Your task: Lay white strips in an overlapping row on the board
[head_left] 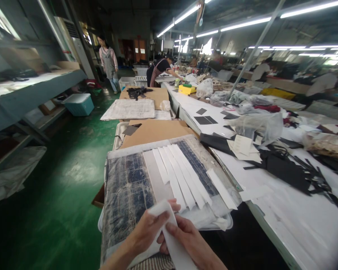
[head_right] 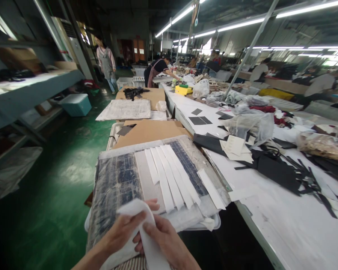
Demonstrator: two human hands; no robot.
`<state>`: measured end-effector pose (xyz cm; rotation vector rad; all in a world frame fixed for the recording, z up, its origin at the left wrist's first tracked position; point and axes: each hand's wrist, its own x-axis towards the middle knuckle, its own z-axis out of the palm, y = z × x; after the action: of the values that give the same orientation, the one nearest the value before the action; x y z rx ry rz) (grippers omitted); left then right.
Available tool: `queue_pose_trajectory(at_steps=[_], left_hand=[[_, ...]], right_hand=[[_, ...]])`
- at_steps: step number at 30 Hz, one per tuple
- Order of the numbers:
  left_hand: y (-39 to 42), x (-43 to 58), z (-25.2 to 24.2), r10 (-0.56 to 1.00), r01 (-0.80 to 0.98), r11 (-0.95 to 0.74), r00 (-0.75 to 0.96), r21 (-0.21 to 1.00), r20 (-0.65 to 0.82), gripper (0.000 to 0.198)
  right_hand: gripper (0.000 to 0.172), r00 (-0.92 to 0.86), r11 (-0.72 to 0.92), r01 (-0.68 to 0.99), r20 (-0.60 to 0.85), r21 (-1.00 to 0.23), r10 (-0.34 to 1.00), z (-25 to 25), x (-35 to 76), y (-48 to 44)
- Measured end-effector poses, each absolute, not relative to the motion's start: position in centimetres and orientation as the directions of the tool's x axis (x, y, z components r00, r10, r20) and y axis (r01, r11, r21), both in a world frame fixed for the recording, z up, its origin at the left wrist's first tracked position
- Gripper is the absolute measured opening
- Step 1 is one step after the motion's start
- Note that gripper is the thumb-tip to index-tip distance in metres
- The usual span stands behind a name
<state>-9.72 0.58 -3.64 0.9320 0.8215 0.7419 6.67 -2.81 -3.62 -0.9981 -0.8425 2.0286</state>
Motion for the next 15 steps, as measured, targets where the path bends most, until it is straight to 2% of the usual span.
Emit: queue_pose_trajectory(at_steps=[3, 5, 9, 13, 15], left_hand=[[1.4, -9.3, -3.8, 0.815, -0.332, 0.512, 0.478, 0.792, -0.327, 0.044], [1.9, -9.1, -3.9, 0.815, -0.345, 0.515, 0.480, 0.785, -0.324, 0.040], [2.6, -8.7, -4.0, 0.828, -0.299, 0.501, 0.439, 0.812, -0.349, 0.037], [3.1, -7.9, -3.8, 0.873, -0.218, 0.420, 0.362, 0.881, -0.327, 0.037], [3.4, -7.3, -3.8, 0.892, -0.151, 0.356, 0.350, 0.922, -0.287, 0.040]], right_hand=[[0.049, -0.358, -0.548, -0.252, -0.449, -0.798, 0.819, -3.6, 6.4, -2.8], [0.052, -0.311, -0.558, -0.206, -0.487, -0.804, 0.816, -3.6, 6.4, -2.9], [0.056, -0.307, -0.582, -0.178, -0.517, -0.793, 0.799, -3.7, 7.1, -2.6], [0.058, -0.398, -0.580, -0.299, -0.453, -0.758, 0.798, -3.8, 7.9, -1.3], [0.054, -0.412, -0.560, -0.328, -0.418, -0.761, 0.809, -3.9, 8.3, -0.3]])
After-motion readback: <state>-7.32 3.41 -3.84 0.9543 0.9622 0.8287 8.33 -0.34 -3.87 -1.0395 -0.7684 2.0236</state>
